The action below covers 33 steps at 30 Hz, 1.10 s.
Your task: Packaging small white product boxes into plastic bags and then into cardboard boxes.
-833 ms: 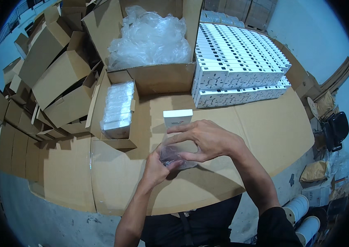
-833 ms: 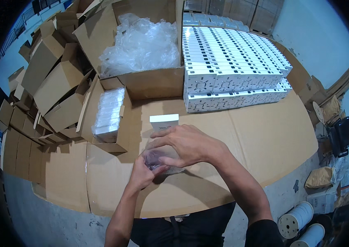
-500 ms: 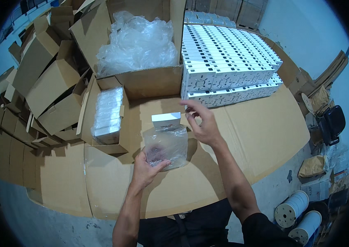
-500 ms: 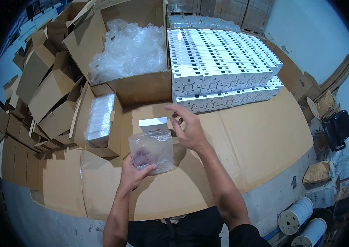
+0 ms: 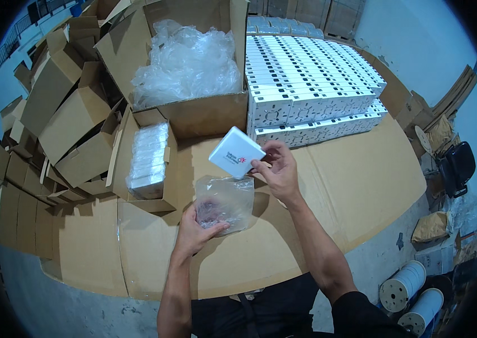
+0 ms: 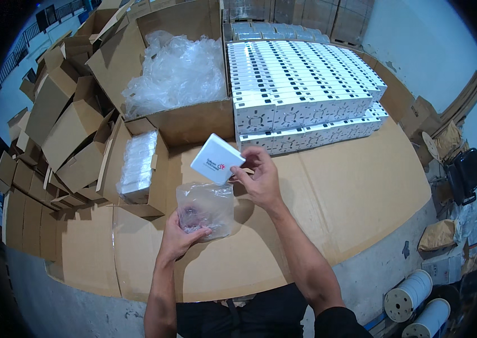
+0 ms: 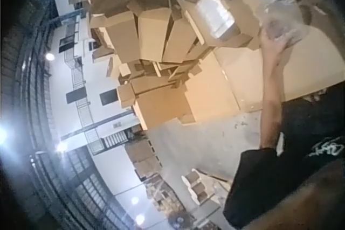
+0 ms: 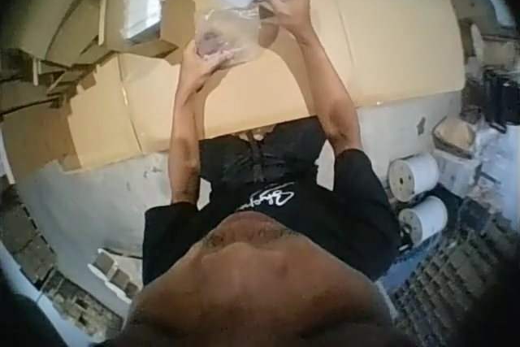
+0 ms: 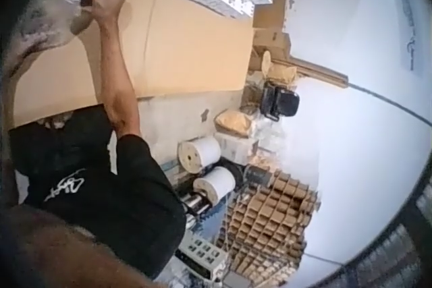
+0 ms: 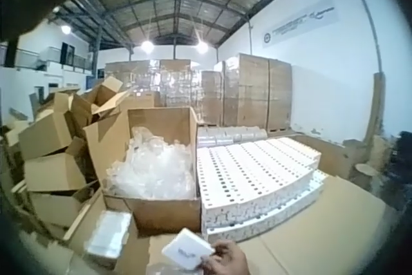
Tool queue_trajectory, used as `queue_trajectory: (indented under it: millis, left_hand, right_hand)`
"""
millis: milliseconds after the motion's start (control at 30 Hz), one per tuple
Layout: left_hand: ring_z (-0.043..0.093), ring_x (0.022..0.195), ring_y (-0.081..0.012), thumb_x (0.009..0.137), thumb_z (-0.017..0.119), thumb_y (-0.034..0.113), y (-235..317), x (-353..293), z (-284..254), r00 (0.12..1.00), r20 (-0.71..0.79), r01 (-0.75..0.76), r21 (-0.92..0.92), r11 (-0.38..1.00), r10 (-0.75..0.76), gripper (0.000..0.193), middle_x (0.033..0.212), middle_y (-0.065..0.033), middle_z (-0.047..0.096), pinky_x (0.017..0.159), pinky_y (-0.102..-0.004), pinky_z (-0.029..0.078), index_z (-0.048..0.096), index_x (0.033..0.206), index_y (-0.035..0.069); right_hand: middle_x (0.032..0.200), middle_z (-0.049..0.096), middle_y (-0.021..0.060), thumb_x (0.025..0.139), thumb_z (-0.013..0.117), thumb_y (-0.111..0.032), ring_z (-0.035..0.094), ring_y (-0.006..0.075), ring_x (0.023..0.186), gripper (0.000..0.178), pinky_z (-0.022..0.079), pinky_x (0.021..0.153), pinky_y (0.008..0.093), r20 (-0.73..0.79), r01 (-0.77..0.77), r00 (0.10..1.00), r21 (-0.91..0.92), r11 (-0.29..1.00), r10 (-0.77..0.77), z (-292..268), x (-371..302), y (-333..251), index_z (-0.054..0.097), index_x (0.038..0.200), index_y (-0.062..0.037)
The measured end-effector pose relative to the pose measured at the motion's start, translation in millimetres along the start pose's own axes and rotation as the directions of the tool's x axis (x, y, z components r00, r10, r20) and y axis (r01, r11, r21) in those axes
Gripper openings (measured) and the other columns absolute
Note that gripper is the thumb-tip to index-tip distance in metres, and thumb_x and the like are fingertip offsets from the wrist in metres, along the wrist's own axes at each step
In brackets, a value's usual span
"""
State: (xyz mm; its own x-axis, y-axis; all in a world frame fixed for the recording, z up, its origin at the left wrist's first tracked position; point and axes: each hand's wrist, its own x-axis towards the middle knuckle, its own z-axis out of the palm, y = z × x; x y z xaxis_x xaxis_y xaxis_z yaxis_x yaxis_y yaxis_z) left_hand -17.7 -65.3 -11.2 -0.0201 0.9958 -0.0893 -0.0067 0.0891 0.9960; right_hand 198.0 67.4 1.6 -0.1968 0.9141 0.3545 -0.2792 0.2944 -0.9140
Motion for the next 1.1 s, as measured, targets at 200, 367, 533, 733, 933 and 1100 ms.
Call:
queue_trajectory:
  millis: [200, 367, 533, 733, 933, 1100]
  left_hand:
    - [0.065, 0.101, -0.0155, 0.071, 0.091, 0.007, -0.7, -0.9, -1.7, 0.999, 0.002, 0.041, 0.058, 0.997, -0.041, 0.059, 0.11, -0.0069, 0.068, 0.089, -0.0307, 0.055, 0.061, 0.122, 0.001]
    - [0.065, 0.101, -0.016, 0.071, 0.091, 0.007, 2.8, -1.1, -0.8, 0.999, -0.009, 0.045, 0.053, 0.998, -0.044, 0.059, 0.111, -0.0073, 0.068, 0.09, -0.0311, 0.055, 0.061, 0.122, 0.001]
    - [0.066, 0.106, -0.0176, 0.073, 0.089, 0.004, 0.7, 0.0, -2.0, 0.999, -0.034, 0.027, 0.002, 1.0, -0.027, 0.061, 0.112, -0.0087, 0.068, 0.094, -0.0327, 0.055, 0.058, 0.126, -0.001]
    - [0.066, 0.108, -0.0179, 0.074, 0.089, 0.004, 1.2, 0.9, -1.7, 1.0, -0.003, -0.007, -0.01, 1.0, 0.007, 0.062, 0.115, -0.0098, 0.068, 0.095, -0.0328, 0.054, 0.057, 0.127, -0.002]
    - [0.066, 0.104, -0.0159, 0.076, 0.088, 0.007, -4.4, 1.0, -1.7, 0.998, 0.002, -0.059, 0.003, 0.998, 0.059, 0.058, 0.115, -0.0096, 0.068, 0.093, -0.0316, 0.054, 0.06, 0.125, -0.001]
    - [0.067, 0.099, -0.014, 0.084, 0.083, 0.01, -4.5, 0.4, -1.4, 0.998, -0.044, 0.045, -0.134, 0.99, -0.052, 0.045, 0.111, -0.0081, 0.07, 0.089, -0.0305, 0.054, 0.062, 0.122, -0.001]
  right_hand:
    - [0.104, 0.062, 0.0113, 0.092, 0.07, 0.004, 0.068, 0.0205, 0.101, 0.032, 0.065, 0.082, 0.0356, -0.059, -0.019, 0.998, 0.267, 0.963, 0.036, 5.4, -6.1, -9.1, 0.047, 0.113, -0.0018]
    - [0.1, 0.064, 0.0082, 0.092, 0.071, 0.002, 0.067, 0.0163, 0.097, 0.029, 0.061, 0.084, 0.031, 0.012, -0.054, 0.999, 0.198, 0.979, 0.053, 4.3, -7.1, -9.2, 0.049, 0.111, -0.0034]
    - [0.099, 0.061, 0.0031, 0.092, 0.074, -0.004, 0.061, 0.0117, 0.096, 0.029, 0.053, 0.084, 0.0279, 0.102, -0.116, 0.989, 0.079, 0.99, 0.108, -7.3, -6.5, -15.9, 0.051, 0.111, -0.0066]
    - [0.099, 0.059, 0.0012, 0.092, 0.073, -0.005, 0.058, 0.0105, 0.096, 0.028, 0.05, 0.086, 0.0284, 0.235, -0.27, 0.94, 0.072, 0.96, 0.247, -6.7, -7.4, -22.4, 0.052, 0.111, -0.0072]
    - [0.101, 0.057, 0.0004, 0.092, 0.073, -0.005, 0.056, 0.0084, 0.099, 0.025, 0.05, 0.083, 0.0253, 0.292, -0.23, 0.932, 0.027, 0.973, 0.212, -4.7, -7.9, -13.6, 0.054, 0.109, -0.007]
    - [0.102, 0.064, 0.0037, 0.097, 0.068, -0.006, 0.06, 0.0096, 0.097, 0.012, 0.052, 0.085, 0.0273, 0.349, -0.367, 0.867, -0.036, 0.93, 0.355, 2.7, -9.6, -21.7, 0.06, 0.105, -0.0029]
